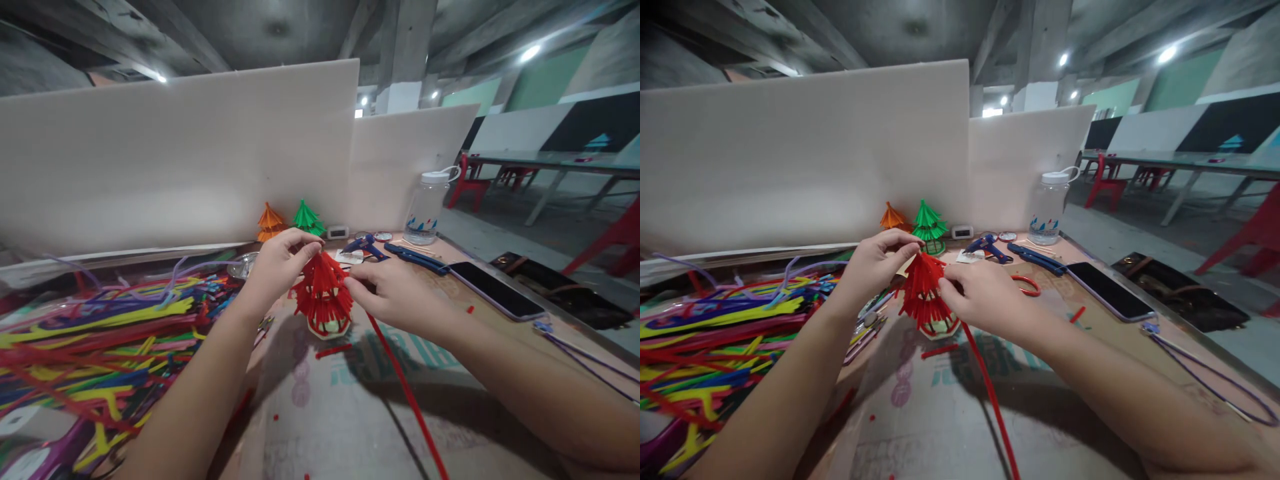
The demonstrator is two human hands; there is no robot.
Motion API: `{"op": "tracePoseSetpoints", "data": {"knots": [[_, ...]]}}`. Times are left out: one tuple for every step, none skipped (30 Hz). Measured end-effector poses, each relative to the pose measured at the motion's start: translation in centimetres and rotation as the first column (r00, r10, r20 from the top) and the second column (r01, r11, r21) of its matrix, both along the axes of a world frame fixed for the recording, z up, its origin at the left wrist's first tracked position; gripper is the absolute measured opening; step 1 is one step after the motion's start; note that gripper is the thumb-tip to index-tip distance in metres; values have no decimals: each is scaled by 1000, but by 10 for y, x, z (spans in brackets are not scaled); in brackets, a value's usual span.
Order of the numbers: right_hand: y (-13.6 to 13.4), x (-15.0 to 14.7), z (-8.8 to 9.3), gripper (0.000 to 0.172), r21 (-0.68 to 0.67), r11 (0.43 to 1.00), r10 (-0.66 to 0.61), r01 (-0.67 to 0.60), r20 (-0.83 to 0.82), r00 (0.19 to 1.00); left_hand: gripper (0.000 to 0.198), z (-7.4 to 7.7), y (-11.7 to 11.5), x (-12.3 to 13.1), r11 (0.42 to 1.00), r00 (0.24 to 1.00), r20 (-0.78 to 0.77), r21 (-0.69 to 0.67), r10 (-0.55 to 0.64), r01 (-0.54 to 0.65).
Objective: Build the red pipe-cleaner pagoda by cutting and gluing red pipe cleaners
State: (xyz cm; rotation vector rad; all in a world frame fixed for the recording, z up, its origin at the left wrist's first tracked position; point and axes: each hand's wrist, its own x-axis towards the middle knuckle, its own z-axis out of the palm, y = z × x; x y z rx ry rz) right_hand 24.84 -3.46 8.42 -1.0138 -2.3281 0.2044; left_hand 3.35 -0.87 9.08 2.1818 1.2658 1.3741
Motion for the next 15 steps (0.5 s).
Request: {"op": "tracePoseSetpoints", "data": {"knots": [[0,0,0,33,0,1000,-5,5,11,1000,20,0,1,0,1000,1000,2,-6,1,-1],[1,1,1,32,0,1000,-8,8,18,1000,20,0,1,0,1000,1000,-2,-5,3,-3],[2,1,1,32,-1,1000,-11,11,21,1000,21,0,2,0,1000,1000,-9,0,4,-4],[3,1,1,31,-6,1000,-13,13,24,1000,21,0,3,-1,1000,1000,-19,8,4,-4],[4,1,1,31,-14,1000,-15,16,26,1000,21,0,3,-1,1000,1000,-27,20,2,-1],[4,1,1,30,-24,1000,-15,16,27,1000,21,0,4,-1,1000,999,-35,30,-3,4],[5,1,1,30,-32,999,-13,14,29,999,21,0,4,-2,999,999,-41,36,-9,10],[5,1,1,30,-40,999,-11,12,32,999,20,0,4,-2,999,999,-44,38,-14,15],[5,0,0,30,-47,999,-9,11,39,999,20,0,3,-2,999,999,-46,36,-18,19],[5,0,0,30,-51,999,-9,11,46,999,20,0,3,-2,999,999,-48,31,-21,23],[5,0,0,31,-53,999,-8,11,51,999,20,0,2,-1,999,998,-50,29,-25,27],[5,0,0,31,-54,999,-5,8,53,999,19,1,1,-1,999,998,-51,29,-30,32],[5,0,0,32,-56,998,-4,7,53,999,19,1,0,-1,999,998,-51,32,-36,37],[5,1,-1,32,-60,998,-3,6,54,999,18,2,0,-1,998,998,-50,35,-41,43],[4,1,-1,31,-66,998,-2,6,57,998,18,2,-1,0,998,998,-46,36,-47,48]]}}
